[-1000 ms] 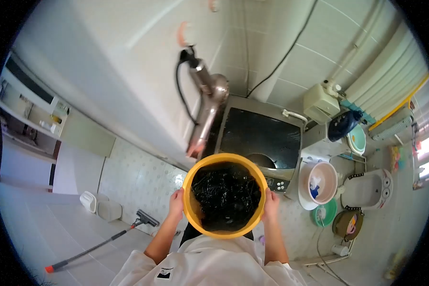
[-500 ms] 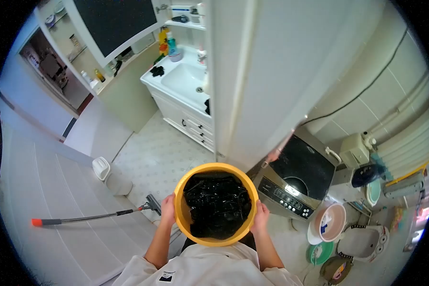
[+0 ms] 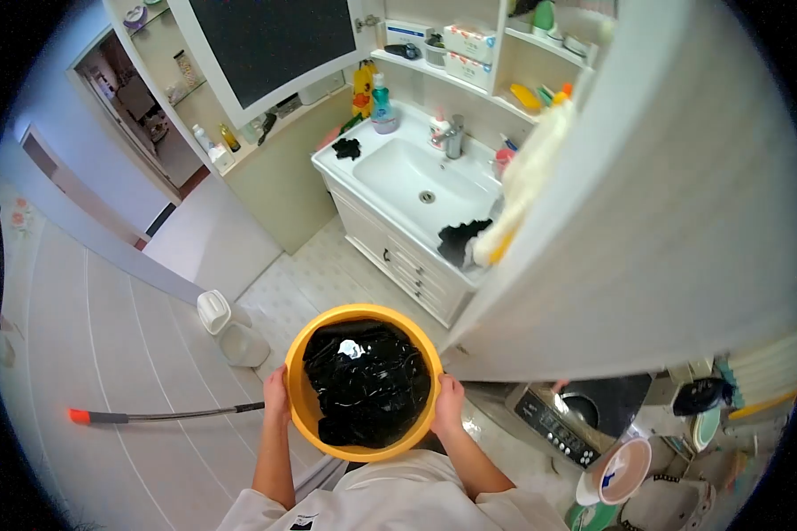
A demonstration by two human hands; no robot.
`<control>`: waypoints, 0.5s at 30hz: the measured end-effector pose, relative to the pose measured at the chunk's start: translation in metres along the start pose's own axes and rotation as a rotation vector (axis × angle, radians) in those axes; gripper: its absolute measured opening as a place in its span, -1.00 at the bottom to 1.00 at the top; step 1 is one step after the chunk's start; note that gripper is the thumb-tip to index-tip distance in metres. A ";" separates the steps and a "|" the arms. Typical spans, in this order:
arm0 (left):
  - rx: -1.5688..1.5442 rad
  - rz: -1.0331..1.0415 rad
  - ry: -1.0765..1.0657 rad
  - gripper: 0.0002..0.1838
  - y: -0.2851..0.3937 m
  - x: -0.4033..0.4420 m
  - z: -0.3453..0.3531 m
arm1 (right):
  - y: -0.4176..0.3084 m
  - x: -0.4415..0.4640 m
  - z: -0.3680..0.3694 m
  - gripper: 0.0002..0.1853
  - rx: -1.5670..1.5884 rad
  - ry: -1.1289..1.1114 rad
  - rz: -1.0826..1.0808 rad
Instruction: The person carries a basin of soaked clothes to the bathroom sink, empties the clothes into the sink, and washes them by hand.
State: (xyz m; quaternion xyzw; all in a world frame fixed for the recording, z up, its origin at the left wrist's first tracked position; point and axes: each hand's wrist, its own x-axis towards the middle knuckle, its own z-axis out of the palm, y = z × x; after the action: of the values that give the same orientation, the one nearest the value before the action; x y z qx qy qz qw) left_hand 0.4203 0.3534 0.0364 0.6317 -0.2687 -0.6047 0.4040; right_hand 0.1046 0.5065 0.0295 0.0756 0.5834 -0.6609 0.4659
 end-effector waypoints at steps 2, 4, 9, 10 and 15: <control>0.006 0.032 0.008 -0.67 0.017 0.018 -0.001 | -0.005 0.013 0.028 -0.77 0.001 -0.021 0.026; -0.033 0.036 0.039 -0.66 0.034 0.032 0.005 | -0.011 0.029 0.050 -0.78 0.004 -0.064 0.016; -0.011 0.055 0.089 -0.65 0.081 0.073 0.022 | -0.029 0.068 0.117 -0.80 0.001 -0.076 -0.002; -0.032 0.048 0.082 -0.65 0.092 0.077 0.030 | -0.033 0.073 0.127 -0.80 0.013 -0.067 0.004; 0.014 0.052 0.012 -0.66 0.124 0.163 0.047 | -0.059 0.104 0.183 -0.81 0.047 -0.117 -0.009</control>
State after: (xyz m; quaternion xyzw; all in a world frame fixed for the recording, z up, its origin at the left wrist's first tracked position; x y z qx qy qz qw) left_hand 0.4127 0.1442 0.0534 0.6309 -0.2869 -0.5882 0.4167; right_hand 0.0868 0.2913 0.0605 0.0449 0.5399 -0.6798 0.4944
